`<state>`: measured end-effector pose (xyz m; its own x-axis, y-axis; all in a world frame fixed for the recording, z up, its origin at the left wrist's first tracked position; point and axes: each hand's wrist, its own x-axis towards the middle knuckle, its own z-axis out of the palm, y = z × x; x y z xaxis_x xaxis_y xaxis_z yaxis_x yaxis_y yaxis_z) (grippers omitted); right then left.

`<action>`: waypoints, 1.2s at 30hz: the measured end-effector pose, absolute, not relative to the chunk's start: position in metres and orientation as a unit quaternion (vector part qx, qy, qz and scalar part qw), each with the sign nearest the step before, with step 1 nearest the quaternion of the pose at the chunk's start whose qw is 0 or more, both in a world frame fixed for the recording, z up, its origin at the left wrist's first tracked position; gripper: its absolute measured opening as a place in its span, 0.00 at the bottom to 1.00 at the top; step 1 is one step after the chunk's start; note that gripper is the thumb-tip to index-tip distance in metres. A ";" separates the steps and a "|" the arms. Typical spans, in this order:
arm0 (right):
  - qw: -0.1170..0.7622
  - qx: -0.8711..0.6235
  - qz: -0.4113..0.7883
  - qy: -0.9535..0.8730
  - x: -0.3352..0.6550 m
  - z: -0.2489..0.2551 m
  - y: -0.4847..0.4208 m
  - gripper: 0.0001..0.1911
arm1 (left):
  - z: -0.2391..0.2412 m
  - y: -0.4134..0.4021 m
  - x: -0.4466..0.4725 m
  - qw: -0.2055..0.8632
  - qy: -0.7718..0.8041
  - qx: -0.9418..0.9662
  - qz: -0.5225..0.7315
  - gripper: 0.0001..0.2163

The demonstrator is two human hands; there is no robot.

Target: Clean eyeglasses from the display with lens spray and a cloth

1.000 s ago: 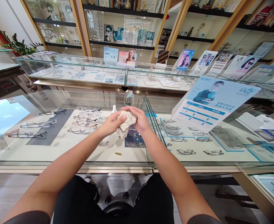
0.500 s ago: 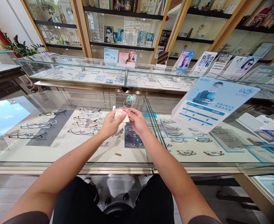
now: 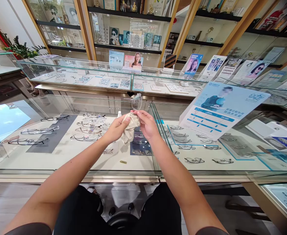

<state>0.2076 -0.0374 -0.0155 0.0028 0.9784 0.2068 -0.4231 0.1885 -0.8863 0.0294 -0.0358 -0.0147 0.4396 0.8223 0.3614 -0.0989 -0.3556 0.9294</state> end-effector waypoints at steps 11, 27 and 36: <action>0.591 -0.314 0.487 -0.562 0.214 -0.014 -0.041 0.11 | -0.011 -0.031 0.022 0.513 0.298 0.586 0.552 0.31; 0.520 -0.293 0.529 -0.603 0.209 -0.019 -0.040 0.11 | -0.003 -0.032 0.021 0.502 0.307 0.576 0.567 0.29; 0.525 -0.294 0.573 -0.557 0.207 -0.014 -0.043 0.15 | 0.000 -0.033 0.019 0.511 0.296 0.593 0.548 0.26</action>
